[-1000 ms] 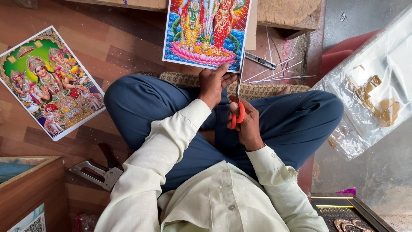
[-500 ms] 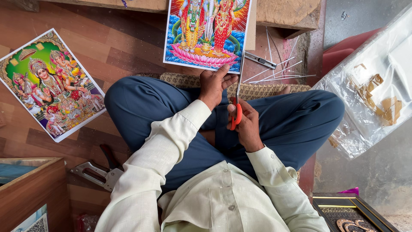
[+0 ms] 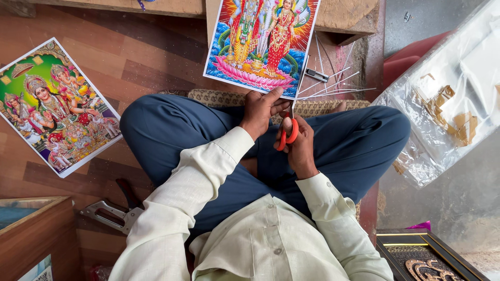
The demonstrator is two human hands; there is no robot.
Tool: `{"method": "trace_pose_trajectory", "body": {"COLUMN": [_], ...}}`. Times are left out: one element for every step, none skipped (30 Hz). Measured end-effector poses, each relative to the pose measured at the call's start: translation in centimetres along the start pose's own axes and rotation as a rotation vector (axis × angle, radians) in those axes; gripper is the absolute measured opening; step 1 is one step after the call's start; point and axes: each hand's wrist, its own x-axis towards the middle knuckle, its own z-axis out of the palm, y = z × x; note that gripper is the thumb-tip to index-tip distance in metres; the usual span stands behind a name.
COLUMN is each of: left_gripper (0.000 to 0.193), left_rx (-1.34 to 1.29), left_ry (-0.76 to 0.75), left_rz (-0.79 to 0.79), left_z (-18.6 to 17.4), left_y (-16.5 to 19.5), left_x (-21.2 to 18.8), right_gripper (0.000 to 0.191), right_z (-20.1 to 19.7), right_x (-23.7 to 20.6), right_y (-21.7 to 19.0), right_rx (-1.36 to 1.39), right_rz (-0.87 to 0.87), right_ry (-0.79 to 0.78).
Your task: The person sits on the floor and assembles picture frames by applying blue patterned tape to the edges of printed images. They use scissors to trim excess tape and a utility knife to cut the tape roll, then place the taped images onto cardboard backing.
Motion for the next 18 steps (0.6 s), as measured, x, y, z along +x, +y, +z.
{"method": "trace_pose_trajectory", "body": {"left_gripper": [0.026,0.026,0.026,0.026,0.026,0.026,0.026,0.026,0.027,0.027,0.027,0.027,0.028,0.028,0.029,0.029,0.029,0.029], "left_rx": [-0.001,-0.003,-0.005,-0.002,0.001,0.004,0.002,0.000,-0.002,0.000,0.001,0.003,0.008,0.013,0.017,0.000,-0.016,-0.031], "left_ry": [-0.002,-0.005,-0.008,-0.007,-0.007,-0.006,-0.005,-0.005,-0.005,-0.004,-0.004,-0.003,-0.010,-0.018,-0.028,-0.049,-0.069,-0.090], "left_rz": [0.004,0.008,0.013,0.009,0.006,0.003,-0.003,-0.008,-0.015,-0.018,-0.019,-0.021,-0.014,-0.007,-0.001,0.008,0.017,0.024], "left_z": [0.0,0.0,0.0,0.1,0.1,0.1,0.2,0.2,0.2,0.3,0.3,0.4,0.4,0.4,0.5,0.6,0.6,0.6], "left_y": [0.0,0.0,0.1,0.1,0.1,0.1,0.1,0.1,0.1,0.1,0.2,0.2,0.2,0.3,0.3,0.2,0.2,0.2], "left_x": [0.0,0.0,0.0,0.0,0.0,0.0,0.1,0.0,0.0,0.0,0.0,0.0,-0.1,-0.2,-0.3,-0.5,-0.6,-0.7], "right_gripper": [0.049,0.049,0.048,0.048,0.048,0.048,0.048,0.048,0.048,0.047,0.047,0.047,0.045,0.044,0.042,0.040,0.039,0.040], "right_z": [0.0,0.0,-0.1,-0.1,-0.1,-0.1,-0.1,-0.1,-0.1,-0.1,-0.2,-0.2,-0.3,-0.4,-0.6,-0.7,-0.9,-1.0], "right_x": [0.0,0.0,0.0,0.0,0.0,-0.1,-0.1,-0.1,-0.1,-0.2,-0.2,-0.1,0.0,0.1,0.4,0.7,1.2,1.6], "right_y": [0.0,0.1,0.1,0.1,0.1,0.2,0.3,0.3,0.4,0.5,0.5,0.5,0.4,0.3,0.2,-0.1,-0.3,-0.6], "right_rx": [-0.004,-0.008,-0.013,-0.006,0.000,0.007,-0.003,-0.012,-0.022,-0.016,-0.010,-0.003,0.011,0.024,0.037,0.056,0.078,0.099], "right_rz": [0.006,0.011,0.016,0.010,0.005,-0.001,-0.003,-0.006,-0.009,-0.009,-0.011,-0.011,-0.013,-0.016,-0.020,-0.021,-0.020,-0.020], "right_ry": [0.009,0.018,0.026,0.021,0.017,0.011,0.022,0.032,0.044,0.045,0.046,0.046,0.030,0.015,0.001,0.008,0.014,0.022]}}
